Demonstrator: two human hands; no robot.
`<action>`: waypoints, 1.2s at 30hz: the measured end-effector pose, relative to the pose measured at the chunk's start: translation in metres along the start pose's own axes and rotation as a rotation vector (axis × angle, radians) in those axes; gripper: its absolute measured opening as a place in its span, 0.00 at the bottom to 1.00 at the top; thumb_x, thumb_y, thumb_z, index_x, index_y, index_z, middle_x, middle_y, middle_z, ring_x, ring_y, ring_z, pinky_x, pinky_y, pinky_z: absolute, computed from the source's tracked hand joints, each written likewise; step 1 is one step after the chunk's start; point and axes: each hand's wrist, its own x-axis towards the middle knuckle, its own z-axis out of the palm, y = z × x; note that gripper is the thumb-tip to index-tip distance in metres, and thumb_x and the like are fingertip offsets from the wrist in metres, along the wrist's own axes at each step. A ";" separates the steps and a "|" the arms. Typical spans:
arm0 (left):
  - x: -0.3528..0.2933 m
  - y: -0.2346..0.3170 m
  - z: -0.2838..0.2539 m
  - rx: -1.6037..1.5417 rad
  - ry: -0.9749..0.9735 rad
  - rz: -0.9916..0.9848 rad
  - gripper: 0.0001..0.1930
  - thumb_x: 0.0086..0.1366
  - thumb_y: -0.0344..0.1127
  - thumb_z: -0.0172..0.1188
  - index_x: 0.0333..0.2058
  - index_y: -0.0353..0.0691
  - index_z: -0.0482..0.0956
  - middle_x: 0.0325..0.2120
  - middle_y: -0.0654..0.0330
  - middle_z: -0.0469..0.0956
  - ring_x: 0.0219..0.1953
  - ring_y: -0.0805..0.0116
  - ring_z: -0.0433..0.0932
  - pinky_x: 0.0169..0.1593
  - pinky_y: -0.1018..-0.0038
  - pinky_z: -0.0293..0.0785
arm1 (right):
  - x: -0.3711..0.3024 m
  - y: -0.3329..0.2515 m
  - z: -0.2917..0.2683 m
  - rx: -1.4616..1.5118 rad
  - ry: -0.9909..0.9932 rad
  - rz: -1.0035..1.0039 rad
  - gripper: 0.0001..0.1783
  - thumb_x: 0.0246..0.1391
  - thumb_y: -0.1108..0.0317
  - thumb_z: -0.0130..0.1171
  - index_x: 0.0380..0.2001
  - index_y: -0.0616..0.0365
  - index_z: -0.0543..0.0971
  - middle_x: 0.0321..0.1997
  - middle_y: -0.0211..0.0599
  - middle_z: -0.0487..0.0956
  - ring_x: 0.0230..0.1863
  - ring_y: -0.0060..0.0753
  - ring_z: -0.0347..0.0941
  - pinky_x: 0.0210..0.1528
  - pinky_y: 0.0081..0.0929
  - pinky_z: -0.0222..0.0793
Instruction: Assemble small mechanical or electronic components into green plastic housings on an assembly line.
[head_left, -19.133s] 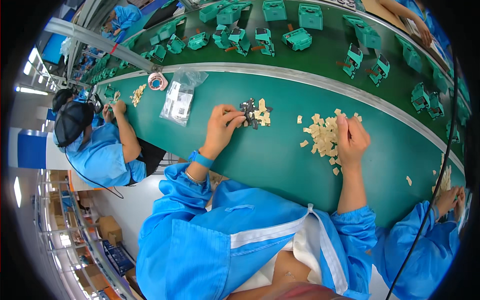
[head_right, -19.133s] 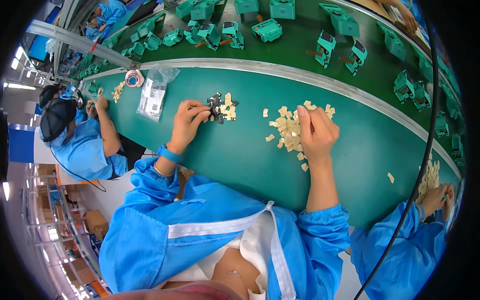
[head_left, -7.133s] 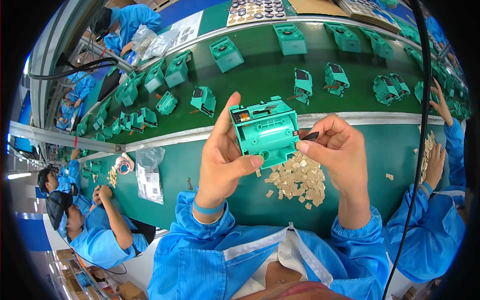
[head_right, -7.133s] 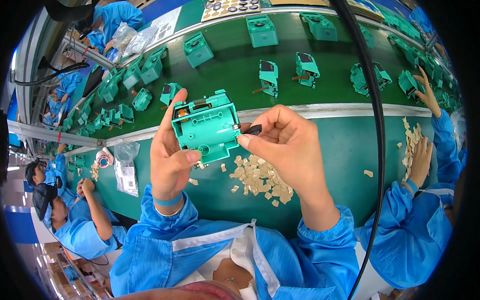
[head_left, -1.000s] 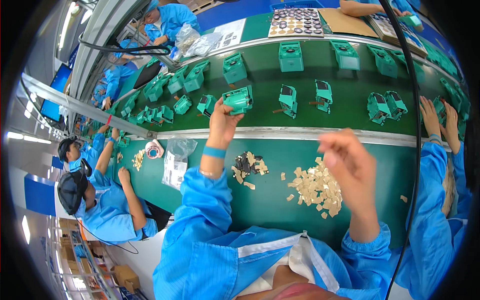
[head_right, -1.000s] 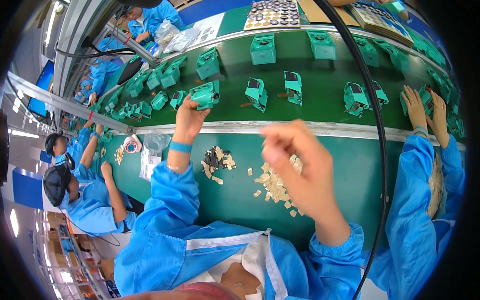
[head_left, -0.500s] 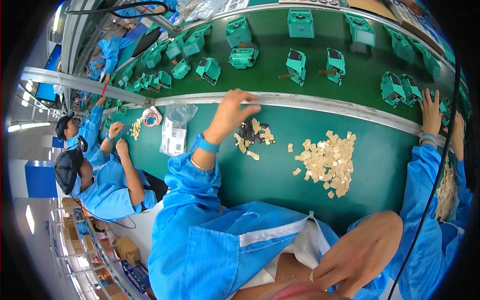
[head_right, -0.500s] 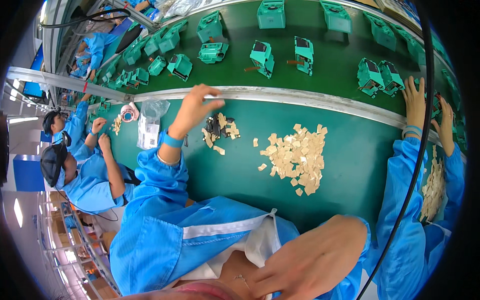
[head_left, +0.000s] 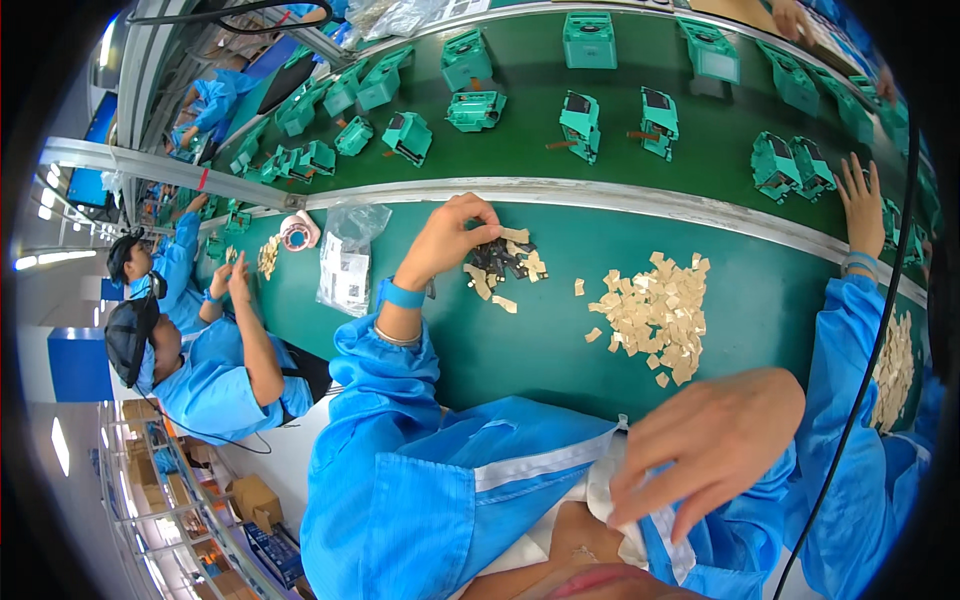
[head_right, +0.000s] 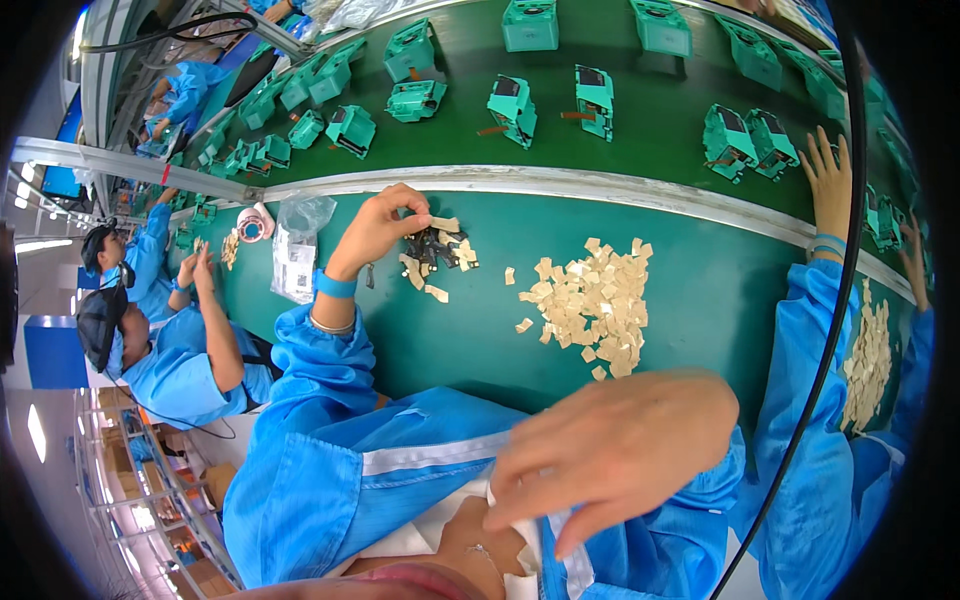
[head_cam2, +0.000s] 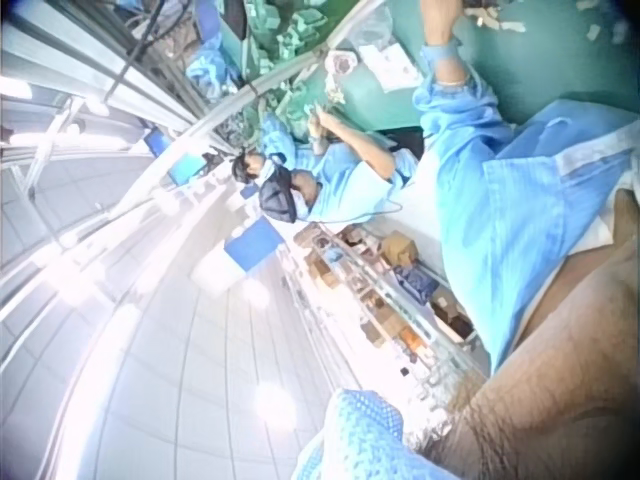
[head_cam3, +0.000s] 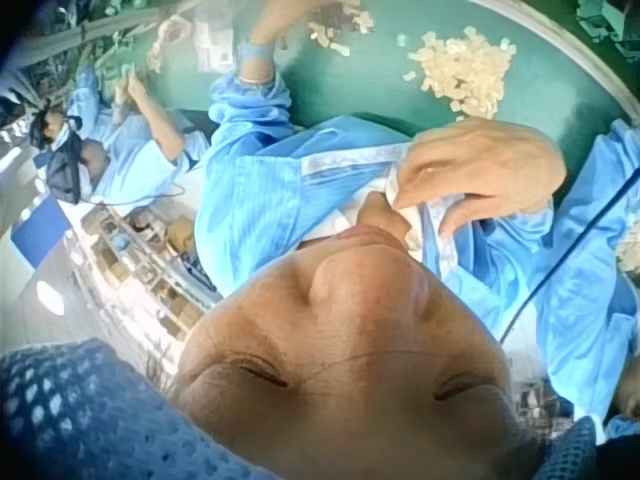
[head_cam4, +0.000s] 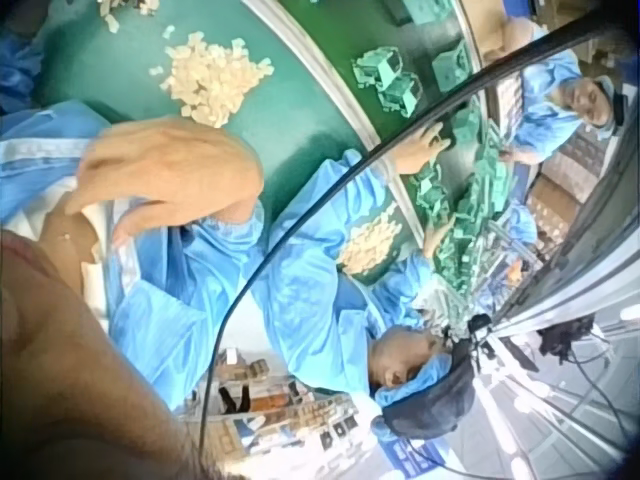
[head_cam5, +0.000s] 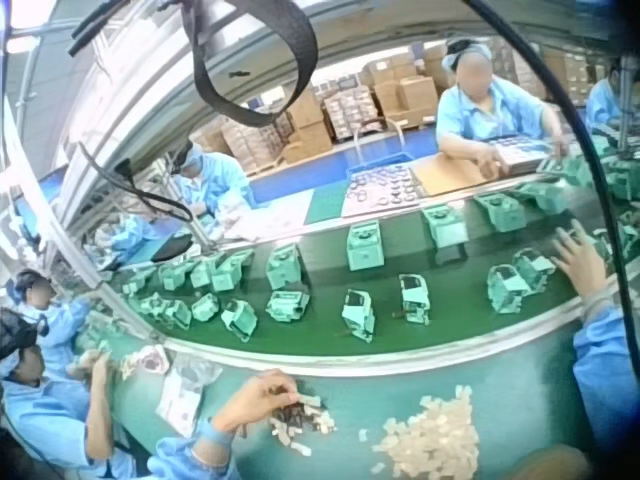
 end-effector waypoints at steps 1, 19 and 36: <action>0.002 0.003 0.001 -0.006 -0.001 0.006 0.04 0.53 0.30 0.62 0.27 0.38 0.78 0.27 0.61 0.75 0.31 0.67 0.72 0.36 0.73 0.69 | -0.002 0.003 -0.001 0.021 0.030 0.054 0.24 0.52 0.60 0.60 0.50 0.58 0.70 0.45 0.41 0.71 0.44 0.43 0.70 0.41 0.31 0.69; -0.111 -0.043 -0.016 0.355 0.335 -0.090 0.17 0.49 0.37 0.67 0.37 0.41 0.76 0.33 0.55 0.69 0.38 0.54 0.68 0.43 0.65 0.67 | -0.022 0.067 0.024 0.127 0.860 0.670 0.14 0.46 0.73 0.62 0.39 0.61 0.79 0.34 0.32 0.78 0.35 0.21 0.72 0.35 0.19 0.67; -0.117 -0.052 0.012 0.432 0.568 -0.099 0.08 0.53 0.31 0.63 0.28 0.36 0.72 0.27 0.57 0.69 0.30 0.58 0.70 0.33 0.67 0.67 | -0.047 0.100 0.036 0.307 1.058 0.478 0.14 0.50 0.73 0.60 0.41 0.65 0.76 0.38 0.34 0.77 0.40 0.24 0.73 0.42 0.22 0.70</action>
